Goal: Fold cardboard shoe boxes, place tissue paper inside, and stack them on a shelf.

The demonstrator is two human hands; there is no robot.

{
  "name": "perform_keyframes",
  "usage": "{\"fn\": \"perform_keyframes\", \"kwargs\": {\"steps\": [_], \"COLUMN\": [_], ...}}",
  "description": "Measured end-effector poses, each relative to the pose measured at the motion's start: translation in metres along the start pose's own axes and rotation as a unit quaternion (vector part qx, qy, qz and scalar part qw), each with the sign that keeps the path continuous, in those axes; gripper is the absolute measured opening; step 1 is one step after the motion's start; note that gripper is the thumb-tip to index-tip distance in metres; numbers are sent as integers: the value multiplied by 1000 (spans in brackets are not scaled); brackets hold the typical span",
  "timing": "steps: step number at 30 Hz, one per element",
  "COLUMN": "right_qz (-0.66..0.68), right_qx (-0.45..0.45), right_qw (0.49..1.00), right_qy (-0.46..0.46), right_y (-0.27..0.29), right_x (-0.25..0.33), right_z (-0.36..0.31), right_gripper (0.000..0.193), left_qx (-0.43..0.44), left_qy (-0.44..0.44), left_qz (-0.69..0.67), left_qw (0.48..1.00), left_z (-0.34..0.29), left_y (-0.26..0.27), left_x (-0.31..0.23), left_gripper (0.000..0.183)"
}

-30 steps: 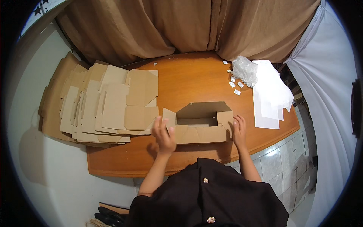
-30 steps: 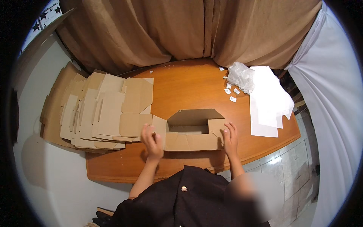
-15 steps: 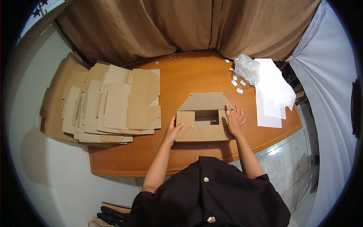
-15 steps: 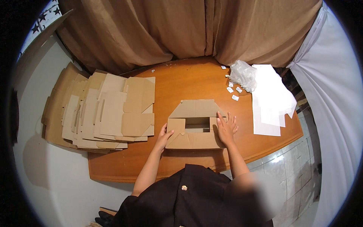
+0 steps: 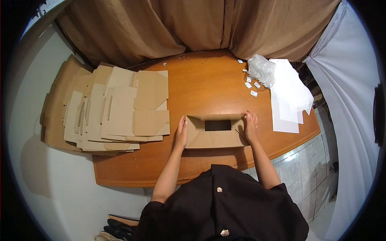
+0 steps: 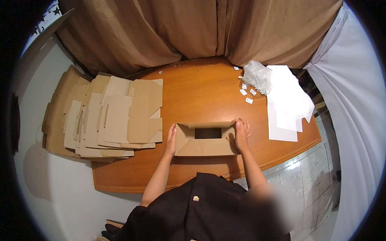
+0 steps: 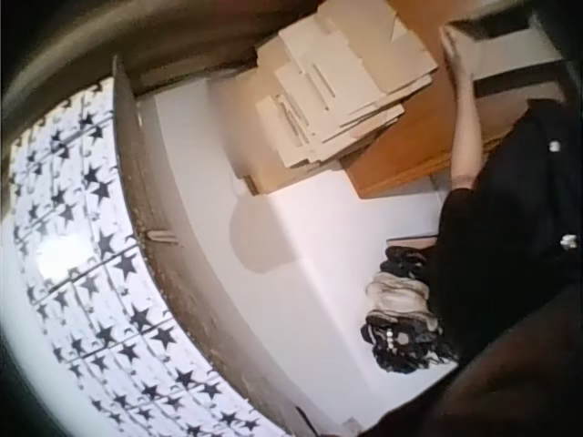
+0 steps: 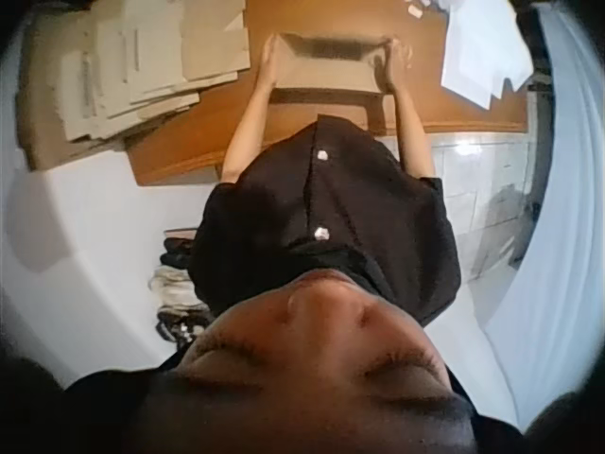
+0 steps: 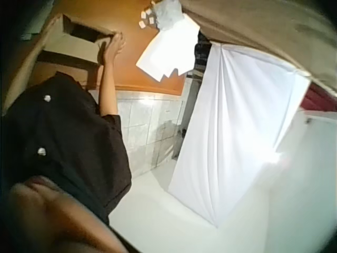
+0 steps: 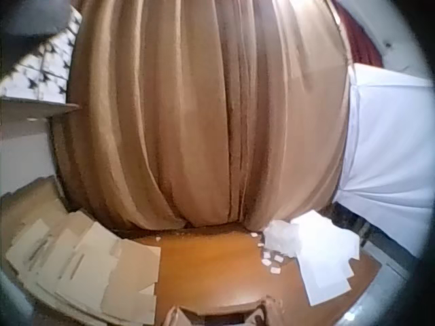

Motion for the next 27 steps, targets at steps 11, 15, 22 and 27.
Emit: {"fn": "perform_keyframes", "kwargs": {"steps": [11, 15, 22, 27], "right_qz": [-84, 15, 6, -6], "right_qx": [17, 3, -2, 9], "right_qw": [995, 999, 1000, 999], "right_qy": [42, 29, 29, 42], "right_y": [-3, 0, 1, -3], "right_x": [27, 16, 17, 16], "right_z": [-9, -5, -7, -5], "right_gripper": [43, 43, 43, 40], "left_qx": [-1, 9, 22, 8], "left_qy": [-9, -1, 80, -1], "left_qz": [252, 208, 528, 389], "left_qw": [968, 978, 845, 921], "left_z": [7, 8, -14, -1], "left_y": [4, 0, -21, -6], "left_x": [4, -1, -71, -30], "left_gripper": [92, 96, 112, 110]}}
Point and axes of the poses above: each hand's wrist, its own z-axis towards the middle knuckle, its own y-axis out of the back of the hand, x = y × z, the point moved 6 cm from there along z, towards the middle knuckle, and after that the axes turned 4 degrees about z, right-handed, at the moved point
